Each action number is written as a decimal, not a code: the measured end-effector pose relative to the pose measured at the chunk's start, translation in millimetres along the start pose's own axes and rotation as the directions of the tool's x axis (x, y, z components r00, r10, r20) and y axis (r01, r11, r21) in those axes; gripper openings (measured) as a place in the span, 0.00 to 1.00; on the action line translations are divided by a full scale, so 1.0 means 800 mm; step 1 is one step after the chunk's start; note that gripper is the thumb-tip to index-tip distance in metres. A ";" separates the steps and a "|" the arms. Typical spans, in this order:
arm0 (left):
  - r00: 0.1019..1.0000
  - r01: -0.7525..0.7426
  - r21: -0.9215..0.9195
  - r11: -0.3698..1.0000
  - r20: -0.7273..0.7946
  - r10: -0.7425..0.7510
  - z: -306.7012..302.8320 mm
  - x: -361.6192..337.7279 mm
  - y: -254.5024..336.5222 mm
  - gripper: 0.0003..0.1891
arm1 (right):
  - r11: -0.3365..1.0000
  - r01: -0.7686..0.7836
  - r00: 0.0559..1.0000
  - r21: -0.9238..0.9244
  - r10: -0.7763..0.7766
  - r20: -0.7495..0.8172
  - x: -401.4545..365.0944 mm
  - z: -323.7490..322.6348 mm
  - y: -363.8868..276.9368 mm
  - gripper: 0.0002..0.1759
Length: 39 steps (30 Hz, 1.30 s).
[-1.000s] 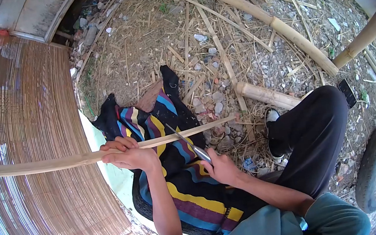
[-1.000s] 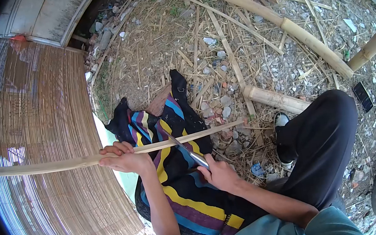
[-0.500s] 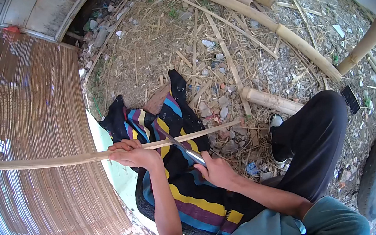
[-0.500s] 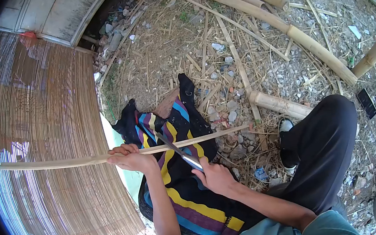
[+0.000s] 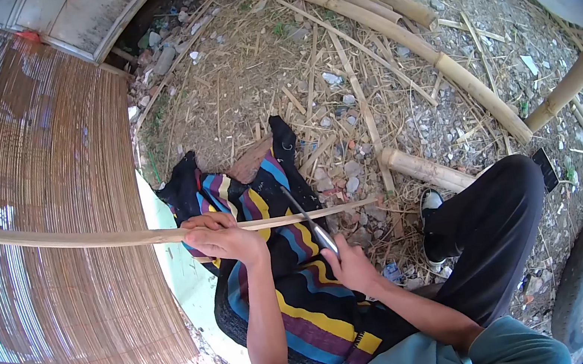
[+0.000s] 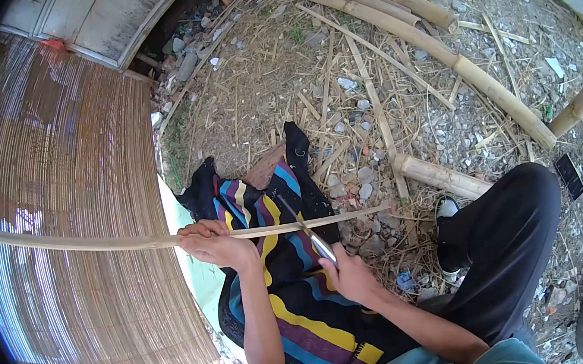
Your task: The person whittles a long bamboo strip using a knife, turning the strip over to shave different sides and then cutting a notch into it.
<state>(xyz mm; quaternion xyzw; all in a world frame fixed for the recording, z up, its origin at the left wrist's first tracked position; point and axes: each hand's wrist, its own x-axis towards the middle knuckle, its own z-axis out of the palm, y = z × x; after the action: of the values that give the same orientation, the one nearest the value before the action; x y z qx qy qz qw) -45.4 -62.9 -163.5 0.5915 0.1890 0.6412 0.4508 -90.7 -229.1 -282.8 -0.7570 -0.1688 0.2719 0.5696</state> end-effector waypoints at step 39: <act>0.989 0.087 -0.078 0.993 -0.110 -0.095 -0.012 -0.007 -0.003 0.18 | 0.945 -0.121 0.982 -0.304 0.069 -0.176 0.010 0.008 0.094 0.22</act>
<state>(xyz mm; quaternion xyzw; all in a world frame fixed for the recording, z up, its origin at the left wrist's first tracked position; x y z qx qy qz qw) -54.5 -63.6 -170.7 0.5280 0.2178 0.6590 0.4894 -92.3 -241.3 -357.9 -0.8646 -0.1259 0.2064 0.4404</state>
